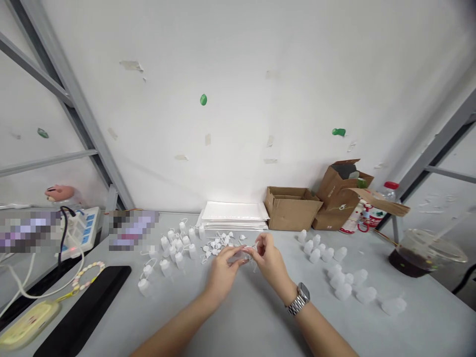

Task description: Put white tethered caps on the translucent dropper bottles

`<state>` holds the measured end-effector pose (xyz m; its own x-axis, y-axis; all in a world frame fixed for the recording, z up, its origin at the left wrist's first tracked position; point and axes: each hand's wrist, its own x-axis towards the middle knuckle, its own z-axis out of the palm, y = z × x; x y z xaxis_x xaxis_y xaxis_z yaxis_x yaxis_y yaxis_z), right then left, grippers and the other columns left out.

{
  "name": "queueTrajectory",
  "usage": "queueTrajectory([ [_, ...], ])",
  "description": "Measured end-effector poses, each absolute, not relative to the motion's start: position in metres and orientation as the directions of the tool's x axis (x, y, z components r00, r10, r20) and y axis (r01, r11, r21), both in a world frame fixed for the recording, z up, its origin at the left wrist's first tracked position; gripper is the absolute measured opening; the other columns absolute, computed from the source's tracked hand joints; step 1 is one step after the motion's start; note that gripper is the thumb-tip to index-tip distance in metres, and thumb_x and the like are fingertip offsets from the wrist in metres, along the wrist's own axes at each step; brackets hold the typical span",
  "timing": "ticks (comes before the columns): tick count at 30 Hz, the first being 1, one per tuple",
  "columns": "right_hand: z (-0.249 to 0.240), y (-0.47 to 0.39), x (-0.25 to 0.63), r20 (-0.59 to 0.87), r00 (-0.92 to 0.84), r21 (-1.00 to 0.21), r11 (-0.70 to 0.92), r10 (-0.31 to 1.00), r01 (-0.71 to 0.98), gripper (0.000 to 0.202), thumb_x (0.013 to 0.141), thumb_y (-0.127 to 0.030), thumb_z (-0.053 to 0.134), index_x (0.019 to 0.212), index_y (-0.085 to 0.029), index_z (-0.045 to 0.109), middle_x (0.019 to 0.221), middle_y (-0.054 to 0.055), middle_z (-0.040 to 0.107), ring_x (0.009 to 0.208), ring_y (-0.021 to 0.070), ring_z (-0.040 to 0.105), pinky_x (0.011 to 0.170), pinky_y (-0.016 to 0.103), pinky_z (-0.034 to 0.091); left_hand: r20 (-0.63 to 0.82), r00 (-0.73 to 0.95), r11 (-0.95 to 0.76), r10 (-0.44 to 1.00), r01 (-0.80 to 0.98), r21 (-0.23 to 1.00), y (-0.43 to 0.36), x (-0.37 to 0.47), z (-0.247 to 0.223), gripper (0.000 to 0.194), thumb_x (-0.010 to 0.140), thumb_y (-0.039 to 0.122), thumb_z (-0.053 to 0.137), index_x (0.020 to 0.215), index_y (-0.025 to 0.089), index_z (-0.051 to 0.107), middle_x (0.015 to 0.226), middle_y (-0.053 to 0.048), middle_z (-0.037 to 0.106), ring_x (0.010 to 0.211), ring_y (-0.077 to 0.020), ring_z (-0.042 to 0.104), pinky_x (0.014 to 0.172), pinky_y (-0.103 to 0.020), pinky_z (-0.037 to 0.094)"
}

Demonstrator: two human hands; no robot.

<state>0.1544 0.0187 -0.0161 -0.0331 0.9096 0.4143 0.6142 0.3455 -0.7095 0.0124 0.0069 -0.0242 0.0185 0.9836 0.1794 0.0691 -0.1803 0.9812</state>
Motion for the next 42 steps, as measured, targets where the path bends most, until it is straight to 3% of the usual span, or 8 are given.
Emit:
queueTrajectory([
  [5,-0.007,0.019,0.159,0.466,-0.266,-0.718,0.536,0.844,0.444,0.015,0.083,-0.026,0.049,0.094,-0.023,0.058,0.077,0.001,0.059,0.066,0.0135,0.055,0.064,0.025,0.045,0.164,0.004,-0.163,0.986,0.126,0.979,0.012,0.009,-0.025,0.029,0.064,0.021,0.061,0.093,0.023,0.068,0.088,-0.002,0.063,0.087,-0.0183,0.058,0.075,-0.033,0.052],
  [9,-0.001,0.019,0.162,0.400,-0.327,-0.774,0.507,0.856,0.379,0.015,0.082,-0.023,0.051,0.092,-0.022,0.062,0.075,0.001,0.061,0.066,0.0136,0.057,0.065,0.026,0.045,0.189,-0.001,-0.184,0.982,0.218,0.958,0.015,0.005,-0.026,0.027,0.064,0.020,0.060,0.090,0.022,0.068,0.089,-0.003,0.064,0.087,-0.0186,0.059,0.073,-0.032,0.052],
  [16,-0.008,0.020,0.158,0.333,-0.175,-0.769,0.374,0.927,0.518,0.022,0.083,-0.034,0.047,0.070,-0.019,0.056,0.056,-0.002,0.053,0.052,0.0127,0.049,0.052,0.024,0.039,0.482,0.122,-0.477,0.868,0.482,0.736,0.010,0.004,-0.029,0.031,0.073,0.019,0.055,0.102,0.027,0.063,0.084,-0.003,0.065,0.085,-0.0179,0.058,0.080,-0.035,0.048],
  [20,-0.006,0.020,0.161,0.333,-0.277,-0.827,0.421,0.901,0.374,0.019,0.081,-0.030,0.051,0.096,-0.020,0.056,0.067,-0.002,0.057,0.058,0.0125,0.054,0.059,0.024,0.043,0.333,0.117,-0.350,0.936,0.436,0.829,0.011,0.002,-0.025,0.044,0.074,0.012,0.048,0.114,0.029,0.054,0.095,-0.002,0.066,0.087,-0.0157,0.061,0.080,-0.033,0.050],
  [23,-0.005,0.020,0.162,0.307,-0.326,-0.842,0.415,0.894,0.344,0.015,0.081,-0.031,0.049,0.087,-0.020,0.058,0.065,-0.002,0.058,0.058,0.0127,0.054,0.059,0.024,0.043,0.246,0.124,-0.276,0.961,0.422,0.863,0.012,-0.001,-0.022,0.045,0.073,0.010,0.047,0.114,0.027,0.055,0.099,-0.002,0.066,0.085,-0.0151,0.062,0.076,-0.031,0.051],
  [32,-0.022,0.020,0.143,0.264,-0.084,-0.871,0.275,0.961,0.408,0.036,0.083,-0.046,0.039,0.059,-0.020,0.046,0.051,-0.005,0.044,0.048,0.0118,0.040,0.047,0.023,0.032,0.544,0.198,-0.546,0.815,0.578,0.607,0.010,-0.001,-0.033,0.040,0.080,0.016,0.047,0.118,0.029,0.051,0.090,-0.003,0.065,0.088,-0.0174,0.056,0.081,-0.035,0.047],
  [37,-0.013,0.026,0.153,0.202,-0.024,-0.968,0.203,0.979,0.145,0.041,0.084,-0.052,0.034,0.076,-0.018,0.055,0.049,-0.005,0.042,0.041,0.0106,0.040,0.041,0.023,0.034,0.342,0.058,-0.331,0.938,0.442,0.833,0.013,0.000,-0.024,0.035,0.079,0.019,0.048,0.110,0.031,0.058,0.084,-0.002,0.057,0.079,-0.0155,0.055,0.077,-0.034,0.048],
  [42,-0.004,0.024,0.161,0.308,0.071,-0.949,0.311,0.949,-0.045,0.031,0.080,-0.044,0.050,0.095,-0.018,0.060,0.066,-0.001,0.053,0.058,0.0124,0.050,0.060,0.027,0.044,-0.061,-0.052,0.058,0.997,-0.061,0.996,0.021,0.002,-0.022,0.034,0.067,0.023,0.064,0.101,0.018,0.063,0.086,-0.005,0.061,0.081,-0.0182,0.058,0.074,-0.035,0.052],
])
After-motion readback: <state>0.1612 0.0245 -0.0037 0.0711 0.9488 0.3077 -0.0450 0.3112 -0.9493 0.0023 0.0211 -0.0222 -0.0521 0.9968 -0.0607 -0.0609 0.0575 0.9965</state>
